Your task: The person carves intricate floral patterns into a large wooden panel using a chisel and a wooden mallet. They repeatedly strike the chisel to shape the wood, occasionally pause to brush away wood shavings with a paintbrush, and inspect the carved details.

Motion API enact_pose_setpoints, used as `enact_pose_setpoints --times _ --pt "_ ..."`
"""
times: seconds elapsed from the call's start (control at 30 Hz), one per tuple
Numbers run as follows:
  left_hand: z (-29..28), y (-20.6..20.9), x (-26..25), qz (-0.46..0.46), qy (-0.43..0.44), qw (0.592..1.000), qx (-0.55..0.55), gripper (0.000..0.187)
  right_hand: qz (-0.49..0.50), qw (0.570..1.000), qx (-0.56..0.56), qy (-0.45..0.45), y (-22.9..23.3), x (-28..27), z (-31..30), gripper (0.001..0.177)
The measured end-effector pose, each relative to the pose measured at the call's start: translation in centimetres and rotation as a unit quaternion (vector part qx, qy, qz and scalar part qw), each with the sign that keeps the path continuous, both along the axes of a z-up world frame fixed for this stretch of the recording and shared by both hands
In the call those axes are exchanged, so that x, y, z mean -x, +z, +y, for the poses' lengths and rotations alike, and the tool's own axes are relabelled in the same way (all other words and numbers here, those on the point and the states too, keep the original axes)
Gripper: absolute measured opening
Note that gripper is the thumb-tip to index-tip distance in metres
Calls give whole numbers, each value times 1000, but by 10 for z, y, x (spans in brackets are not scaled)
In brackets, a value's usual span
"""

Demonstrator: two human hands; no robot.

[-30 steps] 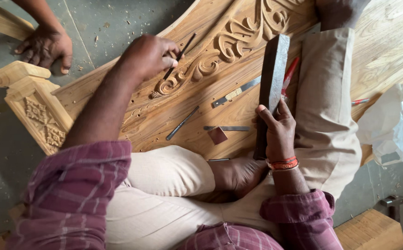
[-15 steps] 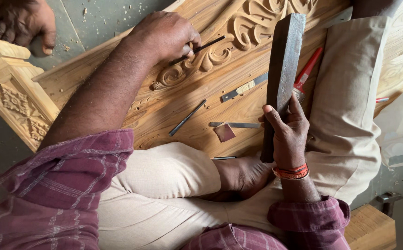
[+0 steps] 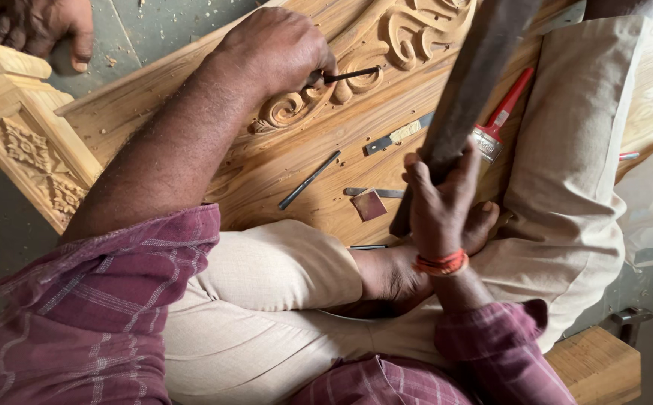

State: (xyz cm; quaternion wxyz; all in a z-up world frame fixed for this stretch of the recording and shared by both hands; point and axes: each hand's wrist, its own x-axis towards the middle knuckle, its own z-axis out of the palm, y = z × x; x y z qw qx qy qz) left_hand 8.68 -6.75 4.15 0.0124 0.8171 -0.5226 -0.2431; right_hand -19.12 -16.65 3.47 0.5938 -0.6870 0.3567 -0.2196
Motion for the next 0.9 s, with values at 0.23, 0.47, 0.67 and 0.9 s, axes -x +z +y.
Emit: enact_pose_setpoints --times 0.23,0.47,0.67,0.9 --pt "-2 -7 -1 -49 -30 998 31 22 -10 998 16 61 -31 -17 24 67" --pt "2 -22 1 -108 -85 987 78 16 -72 997 -36 7 -37 -20 23 69" --pt "10 -27 -1 -85 -60 989 107 23 -51 997 -5 53 -27 -25 24 74" --pt "8 -15 6 -102 -36 991 83 22 -32 997 -67 -6 -6 -26 15 68"
